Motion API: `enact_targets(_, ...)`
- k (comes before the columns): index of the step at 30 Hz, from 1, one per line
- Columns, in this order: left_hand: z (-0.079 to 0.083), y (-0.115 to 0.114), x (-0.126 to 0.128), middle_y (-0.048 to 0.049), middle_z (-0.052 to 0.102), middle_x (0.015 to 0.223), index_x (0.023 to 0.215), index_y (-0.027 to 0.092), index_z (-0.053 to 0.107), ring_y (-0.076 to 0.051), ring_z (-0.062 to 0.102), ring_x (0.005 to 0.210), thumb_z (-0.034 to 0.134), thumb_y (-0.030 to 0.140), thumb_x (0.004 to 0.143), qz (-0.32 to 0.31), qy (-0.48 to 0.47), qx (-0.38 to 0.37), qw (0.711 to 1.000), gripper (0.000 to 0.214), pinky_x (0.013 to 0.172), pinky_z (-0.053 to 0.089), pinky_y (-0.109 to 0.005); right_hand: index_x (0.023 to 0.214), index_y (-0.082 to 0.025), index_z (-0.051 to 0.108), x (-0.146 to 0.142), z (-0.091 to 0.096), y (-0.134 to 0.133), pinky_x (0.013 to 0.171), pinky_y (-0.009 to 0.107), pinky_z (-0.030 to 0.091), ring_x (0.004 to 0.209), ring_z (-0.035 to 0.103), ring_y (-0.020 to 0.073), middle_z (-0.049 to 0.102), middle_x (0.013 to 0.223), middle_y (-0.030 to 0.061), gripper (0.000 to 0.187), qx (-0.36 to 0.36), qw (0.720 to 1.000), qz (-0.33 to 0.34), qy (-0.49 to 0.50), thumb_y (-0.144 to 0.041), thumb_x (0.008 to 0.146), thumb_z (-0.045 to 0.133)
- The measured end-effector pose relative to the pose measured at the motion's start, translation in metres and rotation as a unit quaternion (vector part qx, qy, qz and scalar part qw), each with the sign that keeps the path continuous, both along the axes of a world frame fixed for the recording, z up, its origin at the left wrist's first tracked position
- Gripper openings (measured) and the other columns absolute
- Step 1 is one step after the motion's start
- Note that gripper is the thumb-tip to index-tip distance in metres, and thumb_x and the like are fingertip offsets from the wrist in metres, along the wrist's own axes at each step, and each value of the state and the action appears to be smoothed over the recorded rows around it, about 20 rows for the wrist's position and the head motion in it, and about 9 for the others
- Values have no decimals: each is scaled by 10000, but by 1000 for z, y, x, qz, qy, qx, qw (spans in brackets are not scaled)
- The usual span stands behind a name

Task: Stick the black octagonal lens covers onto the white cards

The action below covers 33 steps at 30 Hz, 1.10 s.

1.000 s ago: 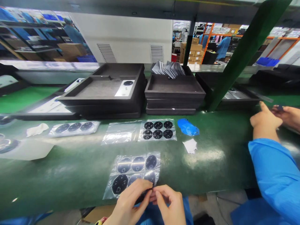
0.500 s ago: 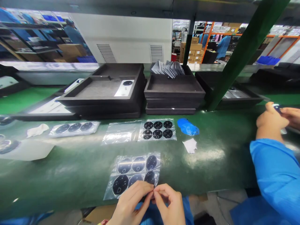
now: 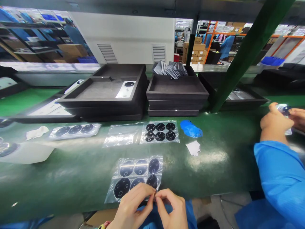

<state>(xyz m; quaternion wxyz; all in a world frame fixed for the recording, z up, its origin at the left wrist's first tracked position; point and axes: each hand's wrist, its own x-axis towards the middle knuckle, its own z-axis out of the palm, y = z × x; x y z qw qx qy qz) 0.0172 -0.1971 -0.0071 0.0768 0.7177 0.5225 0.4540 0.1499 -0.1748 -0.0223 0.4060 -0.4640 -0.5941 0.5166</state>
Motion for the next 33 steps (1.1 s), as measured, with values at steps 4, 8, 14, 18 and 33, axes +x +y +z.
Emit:
enact_targets(4,1,-1,-3,-15,638,704,865,180,540,-121,620,604,446,51,875,4,-10,-11,1000,159,571,522,-184,659,-192,686,1,-2,-1,583,184,546,558,658,159,674,596,36,478,-31,999,2,6,-643,777,582)
enact_targets(8,1,-4,-5,-61,667,829,1001,160,541,-145,665,743,451,66,893,-29,2,-19,999,169,685,553,-191,666,-187,681,2,-2,0,575,203,552,553,655,169,676,595,45,483,-39,999,-8,0,-640,791,567)
enact_targets(14,-12,-2,0,-85,671,849,1050,148,554,-171,666,782,395,104,943,-29,12,28,999,196,724,566,-235,656,-203,676,2,4,6,540,159,519,575,617,134,644,650,33,322,63,998,-8,-7,-463,833,604)
enact_targets(18,-14,0,1,-43,658,795,981,175,560,-136,643,682,434,100,934,-7,-46,-26,999,155,635,544,-198,838,-220,734,10,2,11,592,156,538,666,660,142,684,787,51,173,94,995,39,-7,-328,845,598)
enact_targets(33,-1,12,-9,-67,717,796,648,179,696,-178,687,727,568,194,812,9,-221,-190,957,208,670,557,-228,694,-203,732,-1,1,7,560,165,550,558,652,146,701,650,44,452,38,999,-20,-21,-609,808,569)
